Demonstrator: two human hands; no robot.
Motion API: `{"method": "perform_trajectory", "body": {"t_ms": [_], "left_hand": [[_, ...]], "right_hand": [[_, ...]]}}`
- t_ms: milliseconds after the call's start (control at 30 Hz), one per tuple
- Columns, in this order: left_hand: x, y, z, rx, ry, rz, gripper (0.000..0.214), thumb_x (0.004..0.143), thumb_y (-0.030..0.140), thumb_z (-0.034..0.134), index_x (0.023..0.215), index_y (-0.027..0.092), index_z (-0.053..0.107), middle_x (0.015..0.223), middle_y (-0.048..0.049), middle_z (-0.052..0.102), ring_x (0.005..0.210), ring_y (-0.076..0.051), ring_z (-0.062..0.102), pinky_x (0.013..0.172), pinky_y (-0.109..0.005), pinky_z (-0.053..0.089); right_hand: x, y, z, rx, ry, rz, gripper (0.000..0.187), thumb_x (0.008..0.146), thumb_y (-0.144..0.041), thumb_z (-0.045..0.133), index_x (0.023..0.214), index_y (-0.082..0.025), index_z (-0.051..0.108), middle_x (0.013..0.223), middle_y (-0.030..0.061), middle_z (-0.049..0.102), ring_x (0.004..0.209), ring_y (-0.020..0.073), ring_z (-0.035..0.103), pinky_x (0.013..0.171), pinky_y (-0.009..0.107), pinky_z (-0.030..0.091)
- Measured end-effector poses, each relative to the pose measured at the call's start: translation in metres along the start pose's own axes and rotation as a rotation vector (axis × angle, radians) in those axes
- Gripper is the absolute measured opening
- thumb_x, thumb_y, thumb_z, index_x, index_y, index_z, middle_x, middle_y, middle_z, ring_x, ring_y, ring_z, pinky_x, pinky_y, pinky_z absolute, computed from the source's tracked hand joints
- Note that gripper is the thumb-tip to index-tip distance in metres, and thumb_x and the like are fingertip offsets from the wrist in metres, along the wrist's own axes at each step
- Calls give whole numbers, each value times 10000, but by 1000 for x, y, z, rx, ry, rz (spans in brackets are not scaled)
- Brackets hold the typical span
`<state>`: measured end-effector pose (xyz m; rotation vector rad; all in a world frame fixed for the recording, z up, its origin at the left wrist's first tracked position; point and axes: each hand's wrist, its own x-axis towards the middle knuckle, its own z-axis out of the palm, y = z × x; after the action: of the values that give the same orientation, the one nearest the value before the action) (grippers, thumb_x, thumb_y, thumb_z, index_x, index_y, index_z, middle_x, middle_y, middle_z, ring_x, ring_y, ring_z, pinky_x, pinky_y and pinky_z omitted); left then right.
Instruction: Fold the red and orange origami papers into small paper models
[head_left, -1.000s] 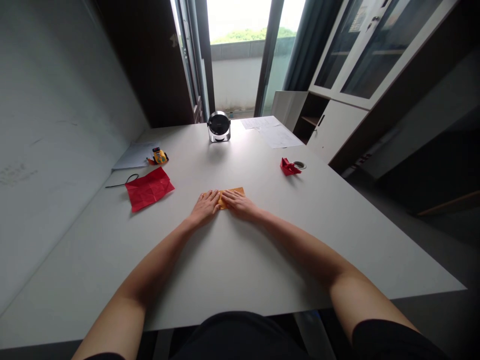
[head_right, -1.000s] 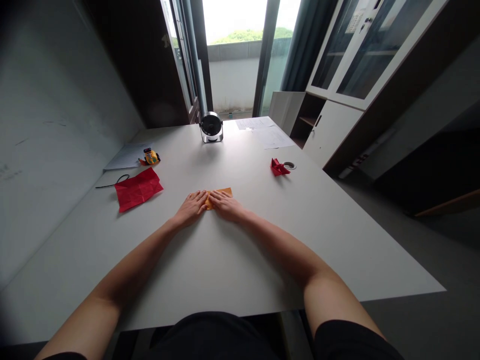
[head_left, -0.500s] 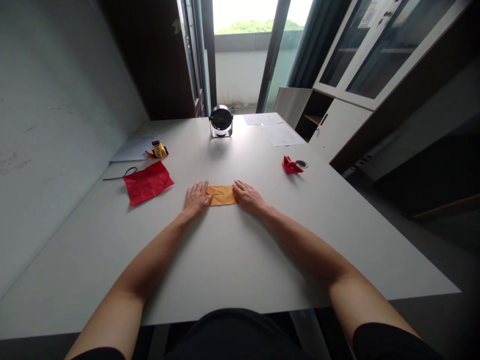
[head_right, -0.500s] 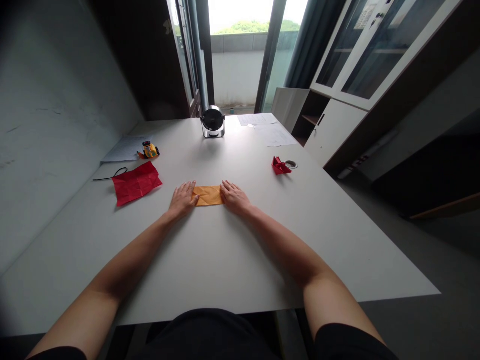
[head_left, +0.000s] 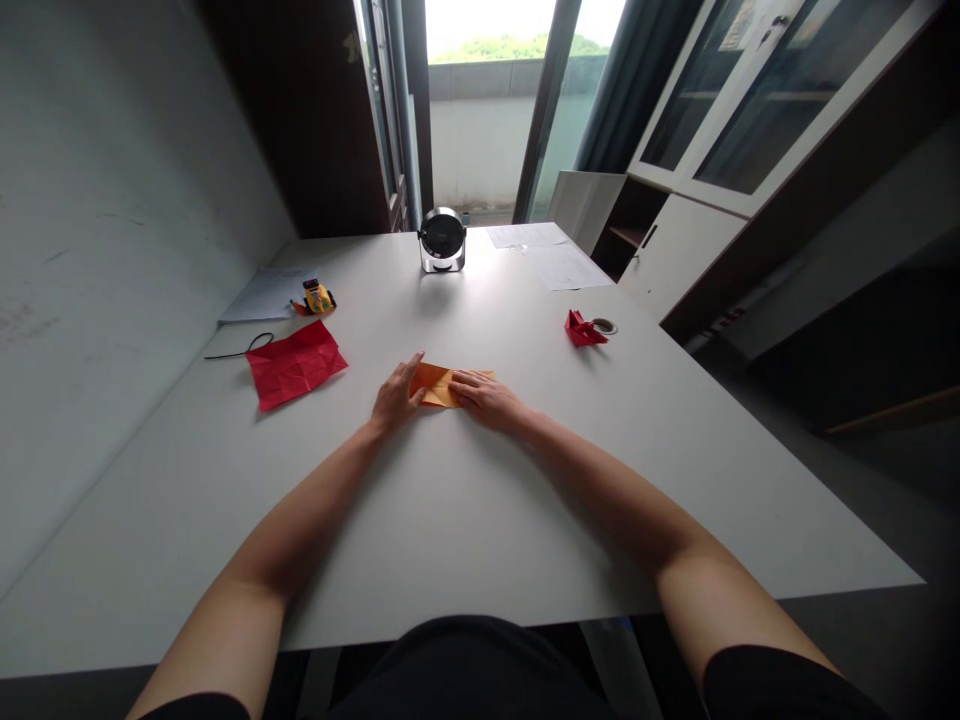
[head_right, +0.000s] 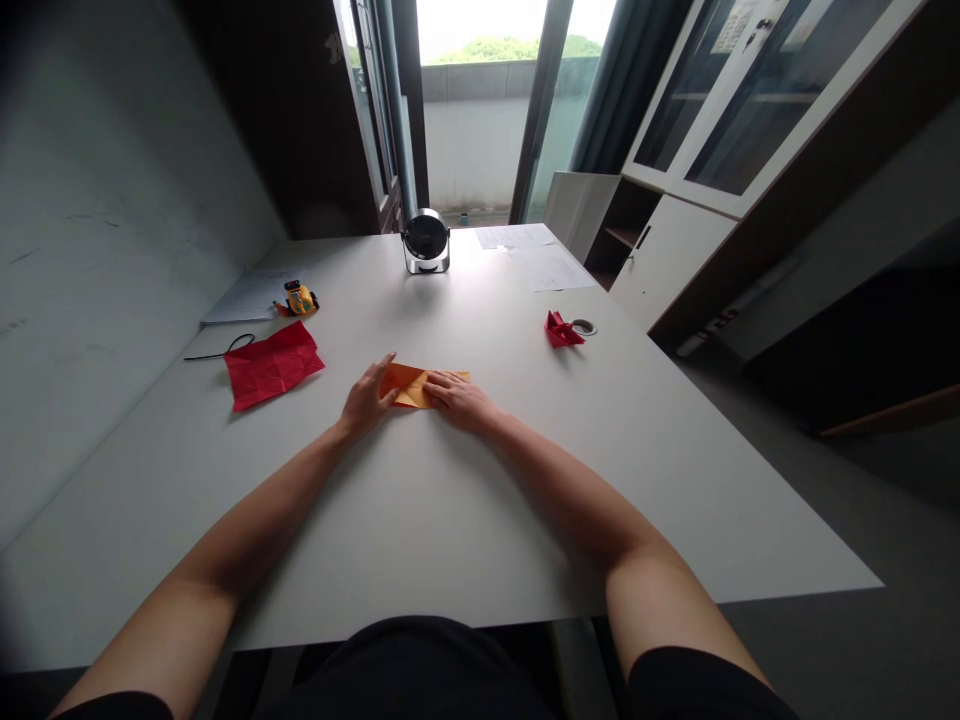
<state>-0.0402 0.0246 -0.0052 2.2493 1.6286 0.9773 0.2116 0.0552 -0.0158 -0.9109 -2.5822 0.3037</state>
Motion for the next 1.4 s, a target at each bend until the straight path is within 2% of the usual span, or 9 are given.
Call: {"method": "perform_trajectory", "body": {"t_ms": [200, 333, 467, 667, 867, 1033, 1133, 1267, 1400], "left_hand": [[-3, 5, 2, -49, -169, 64, 710, 888, 210, 570, 1552, 300, 334, 1239, -37, 697, 1105, -223, 664, 994, -357, 495], [-6, 10, 6, 129, -353, 182, 558, 960, 427, 510, 1487, 251, 460, 1518, -85, 496, 1419, -267, 436, 1201, -447, 287], [-11, 15, 10, 258, -507, 237, 726, 988, 593, 362, 1589, 200, 261, 1652, -100, 238, 1544, -256, 179, 1256, -461, 83], [-12, 19, 11, 275, -589, 304, 806, 982, 663, 251, 1620, 199, 86, 1679, -75, 96, 1562, -233, 67, 1256, -430, -4], [-13, 18, 20, 338, -511, 136, 809, 970, 679, 239, 1616, 201, 145, 1684, -78, 69, 1562, -264, 54, 1258, -458, 24], [-12, 19, 18, 323, -524, 101, 801, 966, 680, 248, 1615, 219, 156, 1686, -70, 75, 1561, -275, 51, 1253, -491, 42], [-12, 21, 16, 309, -513, 71, 782, 971, 669, 258, 1605, 215, 204, 1682, -81, 105, 1559, -281, 75, 1247, -513, 59], [-10, 19, 15, 306, -361, 11, 667, 1003, 590, 280, 1531, 199, 390, 1638, -126, 280, 1535, -301, 187, 1226, -553, 112], [-4, 14, 9, 227, -195, 24, 443, 1027, 456, 329, 1237, 230, 646, 1479, -98, 530, 1441, -282, 371, 1197, -522, 222]], "right_hand": [[0, 3, 1, 46, 9, 89, 488, 1030, -291, 364, 1499, -199, 462, 1540, 97, 462, 1454, 237, 397, 1199, 419, 345], [1, 7, 2, 47, 12, 153, 504, 1042, -351, 336, 1501, -180, 452, 1546, 103, 453, 1454, 235, 397, 1207, 405, 324], [1, 5, 2, -19, 17, 153, 512, 1044, -383, 332, 1490, -167, 462, 1556, 123, 435, 1474, 252, 358, 1212, 449, 294], [0, -1, 0, -103, -107, 147, 550, 1047, -441, 304, 1538, -209, 392, 1608, 84, 353, 1521, 258, 249, 1232, 483, 216], [1, 4, -3, -126, -164, 243, 644, 1038, -516, 268, 1572, -162, 321, 1640, 105, 267, 1538, 273, 187, 1243, 468, 166], [0, 2, -4, -131, -176, 180, 604, 1031, -555, 275, 1561, -275, 351, 1654, 61, 245, 1544, 286, 159, 1237, 506, 140], [0, 5, -5, -139, -145, 205, 568, 1043, -519, 256, 1538, -277, 395, 1641, 66, 285, 1533, 289, 199, 1223, 518, 175], [0, 16, -5, -173, -40, 355, 537, 1043, -458, 296, 1494, -215, 457, 1604, 105, 360, 1501, 303, 278, 1204, 521, 223], [-2, 27, -5, -173, 26, 403, 565, 986, -516, 448, 1442, -187, 500, 1560, 142, 418, 1473, 322, 320, 1194, 516, 244]]}}
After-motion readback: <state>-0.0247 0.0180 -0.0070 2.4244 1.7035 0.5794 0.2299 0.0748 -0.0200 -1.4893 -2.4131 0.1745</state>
